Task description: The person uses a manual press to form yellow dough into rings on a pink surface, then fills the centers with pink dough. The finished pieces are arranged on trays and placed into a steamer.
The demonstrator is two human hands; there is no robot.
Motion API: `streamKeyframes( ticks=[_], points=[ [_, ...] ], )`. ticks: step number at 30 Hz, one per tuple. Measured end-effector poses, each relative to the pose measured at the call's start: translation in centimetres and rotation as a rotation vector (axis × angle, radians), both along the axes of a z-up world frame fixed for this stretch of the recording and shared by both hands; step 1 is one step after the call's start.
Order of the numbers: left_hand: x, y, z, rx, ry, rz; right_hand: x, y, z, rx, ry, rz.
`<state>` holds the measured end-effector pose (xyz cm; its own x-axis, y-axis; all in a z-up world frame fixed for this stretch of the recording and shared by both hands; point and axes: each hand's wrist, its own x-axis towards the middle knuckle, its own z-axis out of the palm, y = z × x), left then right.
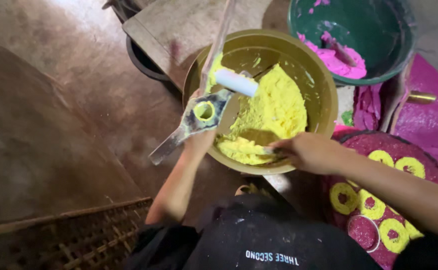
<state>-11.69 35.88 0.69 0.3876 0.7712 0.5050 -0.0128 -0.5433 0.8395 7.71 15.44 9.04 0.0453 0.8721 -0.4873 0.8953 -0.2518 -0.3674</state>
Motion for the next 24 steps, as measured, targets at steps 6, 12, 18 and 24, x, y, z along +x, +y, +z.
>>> streamKeyframes(
  ticks=[6, 12, 18, 24],
  points=[
    [0.1, -1.0, 3.1, 0.218, 0.344, -0.151, 4.4, -3.2, 8.2, 0.235, 0.390, -0.176],
    [1.8, -2.7, 4.2, 0.318, 0.372, -0.425, 2.8, -1.1, 13.2, 0.094, -0.512, -0.001],
    [3.4, -5.6, 1.7, 0.133, 0.607, -0.400, -4.1, -1.6, 7.2, 0.416, -0.753, 0.407],
    [1.7, -3.8, 1.7, 0.071, 0.572, -0.278, -3.2, -6.4, 13.4, 0.271, -0.718, 0.112]
  ],
)
